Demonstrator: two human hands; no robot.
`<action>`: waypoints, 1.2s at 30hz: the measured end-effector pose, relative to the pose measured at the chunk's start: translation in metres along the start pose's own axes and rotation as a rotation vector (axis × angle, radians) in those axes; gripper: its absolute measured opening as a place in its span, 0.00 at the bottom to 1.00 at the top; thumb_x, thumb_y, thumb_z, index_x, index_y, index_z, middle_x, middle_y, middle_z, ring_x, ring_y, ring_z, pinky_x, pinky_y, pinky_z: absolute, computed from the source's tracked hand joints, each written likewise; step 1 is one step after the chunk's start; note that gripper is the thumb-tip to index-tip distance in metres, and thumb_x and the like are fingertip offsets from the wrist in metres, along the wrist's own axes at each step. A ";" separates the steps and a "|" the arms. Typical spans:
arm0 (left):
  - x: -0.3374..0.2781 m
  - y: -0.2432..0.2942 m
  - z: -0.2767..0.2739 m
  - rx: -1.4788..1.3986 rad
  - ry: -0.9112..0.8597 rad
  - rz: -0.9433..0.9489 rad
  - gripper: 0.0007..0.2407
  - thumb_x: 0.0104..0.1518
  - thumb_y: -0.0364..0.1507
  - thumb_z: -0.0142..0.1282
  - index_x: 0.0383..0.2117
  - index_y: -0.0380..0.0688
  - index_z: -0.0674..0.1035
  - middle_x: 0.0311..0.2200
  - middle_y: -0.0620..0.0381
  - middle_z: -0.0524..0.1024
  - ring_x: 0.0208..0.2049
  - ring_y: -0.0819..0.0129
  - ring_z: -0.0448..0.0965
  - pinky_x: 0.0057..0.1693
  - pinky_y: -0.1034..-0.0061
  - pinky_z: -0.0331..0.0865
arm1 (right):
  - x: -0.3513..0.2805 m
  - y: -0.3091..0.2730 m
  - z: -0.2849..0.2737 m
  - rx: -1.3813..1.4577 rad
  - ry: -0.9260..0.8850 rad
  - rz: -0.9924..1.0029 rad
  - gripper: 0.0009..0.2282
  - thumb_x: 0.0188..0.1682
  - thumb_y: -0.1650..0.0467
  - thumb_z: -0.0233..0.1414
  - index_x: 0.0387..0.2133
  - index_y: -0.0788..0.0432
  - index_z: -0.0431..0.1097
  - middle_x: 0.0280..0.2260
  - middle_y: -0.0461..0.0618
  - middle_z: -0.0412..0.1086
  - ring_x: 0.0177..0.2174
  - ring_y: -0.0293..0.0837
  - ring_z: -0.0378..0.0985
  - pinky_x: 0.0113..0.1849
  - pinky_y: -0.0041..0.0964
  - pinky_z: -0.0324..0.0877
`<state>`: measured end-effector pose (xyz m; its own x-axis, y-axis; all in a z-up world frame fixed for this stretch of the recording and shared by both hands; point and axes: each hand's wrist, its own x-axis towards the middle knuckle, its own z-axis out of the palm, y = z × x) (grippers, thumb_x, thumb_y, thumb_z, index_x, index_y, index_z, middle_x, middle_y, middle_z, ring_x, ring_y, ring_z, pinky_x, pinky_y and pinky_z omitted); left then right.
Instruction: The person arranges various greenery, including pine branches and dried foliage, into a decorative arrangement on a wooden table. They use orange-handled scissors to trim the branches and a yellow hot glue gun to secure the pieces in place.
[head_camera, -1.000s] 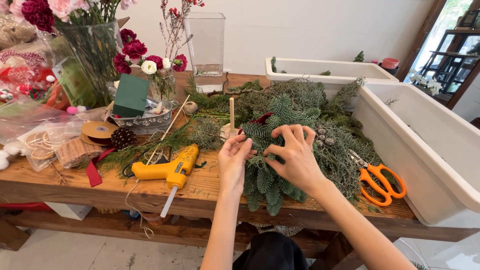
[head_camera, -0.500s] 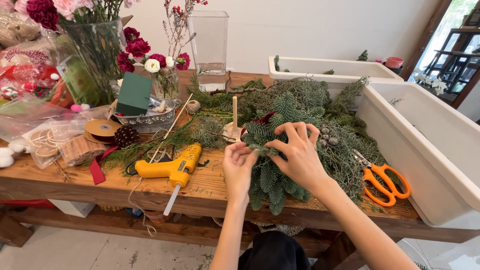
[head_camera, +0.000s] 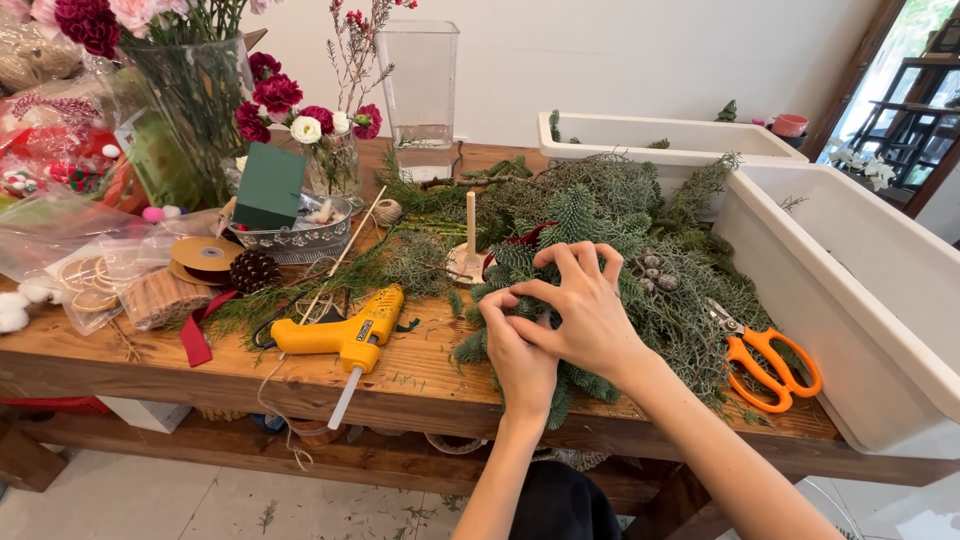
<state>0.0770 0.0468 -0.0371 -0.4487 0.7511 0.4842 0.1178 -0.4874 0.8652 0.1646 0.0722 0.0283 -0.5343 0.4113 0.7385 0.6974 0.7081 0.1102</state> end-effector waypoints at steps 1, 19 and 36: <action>0.001 0.002 -0.001 0.000 -0.001 -0.001 0.18 0.54 0.17 0.58 0.38 0.47 0.59 0.44 0.47 0.68 0.53 0.46 0.71 0.56 0.55 0.68 | 0.000 0.001 0.000 -0.001 0.000 0.001 0.10 0.42 0.58 0.60 0.29 0.47 0.76 0.39 0.46 0.64 0.45 0.46 0.60 0.53 0.52 0.43; 0.000 -0.012 -0.015 0.132 0.005 -0.076 0.11 0.47 0.21 0.62 0.35 0.50 0.75 0.35 0.59 0.76 0.43 0.62 0.77 0.48 0.65 0.68 | 0.000 0.009 -0.003 -0.018 0.041 0.001 0.04 0.45 0.67 0.59 0.29 0.53 0.75 0.36 0.45 0.66 0.43 0.44 0.61 0.52 0.50 0.45; -0.013 -0.027 0.011 0.410 0.184 0.043 0.07 0.47 0.32 0.64 0.22 0.54 0.75 0.21 0.63 0.67 0.31 0.60 0.70 0.42 0.65 0.60 | -0.001 0.018 -0.002 -0.091 0.033 0.045 0.05 0.50 0.62 0.56 0.32 0.46 0.77 0.36 0.44 0.67 0.43 0.45 0.66 0.50 0.46 0.49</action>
<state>0.0890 0.0550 -0.0648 -0.5811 0.6245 0.5219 0.4645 -0.2721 0.8428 0.1793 0.0834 0.0309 -0.4862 0.4213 0.7656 0.7616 0.6339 0.1349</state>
